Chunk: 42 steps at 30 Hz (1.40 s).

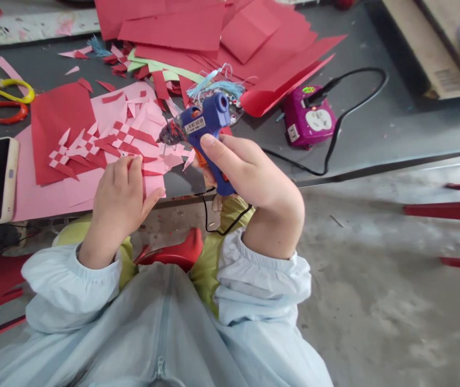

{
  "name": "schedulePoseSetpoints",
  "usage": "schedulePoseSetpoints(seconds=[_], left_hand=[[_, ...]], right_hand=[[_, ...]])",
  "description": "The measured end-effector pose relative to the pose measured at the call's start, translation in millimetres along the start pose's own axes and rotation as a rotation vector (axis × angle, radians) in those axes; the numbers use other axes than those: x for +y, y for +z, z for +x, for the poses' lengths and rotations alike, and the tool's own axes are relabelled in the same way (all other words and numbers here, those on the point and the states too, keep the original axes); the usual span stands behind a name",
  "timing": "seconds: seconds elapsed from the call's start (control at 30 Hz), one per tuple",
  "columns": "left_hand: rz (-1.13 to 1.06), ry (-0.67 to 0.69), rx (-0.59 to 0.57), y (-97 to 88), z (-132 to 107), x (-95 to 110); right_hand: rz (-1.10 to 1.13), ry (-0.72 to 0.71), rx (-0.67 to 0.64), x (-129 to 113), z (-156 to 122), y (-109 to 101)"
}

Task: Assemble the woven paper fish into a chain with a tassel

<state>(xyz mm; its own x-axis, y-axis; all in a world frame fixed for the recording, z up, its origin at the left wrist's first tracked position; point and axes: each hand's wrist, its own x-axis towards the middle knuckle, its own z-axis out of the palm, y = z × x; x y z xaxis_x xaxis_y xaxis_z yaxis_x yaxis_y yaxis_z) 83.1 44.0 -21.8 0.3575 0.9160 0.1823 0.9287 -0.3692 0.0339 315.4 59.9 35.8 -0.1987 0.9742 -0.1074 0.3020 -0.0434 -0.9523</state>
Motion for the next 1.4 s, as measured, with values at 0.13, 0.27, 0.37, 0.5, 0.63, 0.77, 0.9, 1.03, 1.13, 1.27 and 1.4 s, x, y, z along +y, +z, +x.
schedulePoseSetpoints(seconds=[0.13, 0.27, 0.37, 0.5, 0.63, 0.77, 0.9, 1.03, 1.13, 1.27, 1.4], left_hand=[[-0.005, 0.000, -0.017, -0.7, 1, -1], [0.027, 0.012, -0.038, -3.6, 1, -1], [0.054, 0.018, -0.022, -3.7, 0, -1], [0.037, 0.022, -0.020, -1.2, -1, -1], [-0.011, -0.008, -0.003, 1.4, 0, -1], [0.018, -0.001, -0.031, -1.5, 2, -1], [0.042, 0.016, -0.038, -5.5, 2, -1], [0.024, 0.022, -0.058, -9.0, 3, 0], [0.030, 0.014, -0.066, -10.0, 3, 1], [-0.010, 0.028, -0.012, -4.8, 3, -3], [-0.281, -0.118, 0.170, -3.3, 3, -18]], right_hand=[[-0.008, -0.005, -0.016, 1, 1, -1], [-0.004, 0.005, -0.007, -1, 0, 0], [-0.004, 0.012, -0.012, -2, -1, 1], [-0.008, 0.012, -0.014, -1, -1, 0], [-0.015, 0.006, -0.009, 0, -1, 0], [-0.015, 0.014, -0.014, 0, 0, 0], [-0.020, 0.029, -0.018, 1, 0, -1], [-0.025, 0.037, -0.008, 2, -1, -2], [-0.013, 0.044, -0.012, 0, -1, -2], [-0.012, 0.035, 0.008, -1, -1, -1], [0.002, 0.023, 0.127, 1, -1, 2]])
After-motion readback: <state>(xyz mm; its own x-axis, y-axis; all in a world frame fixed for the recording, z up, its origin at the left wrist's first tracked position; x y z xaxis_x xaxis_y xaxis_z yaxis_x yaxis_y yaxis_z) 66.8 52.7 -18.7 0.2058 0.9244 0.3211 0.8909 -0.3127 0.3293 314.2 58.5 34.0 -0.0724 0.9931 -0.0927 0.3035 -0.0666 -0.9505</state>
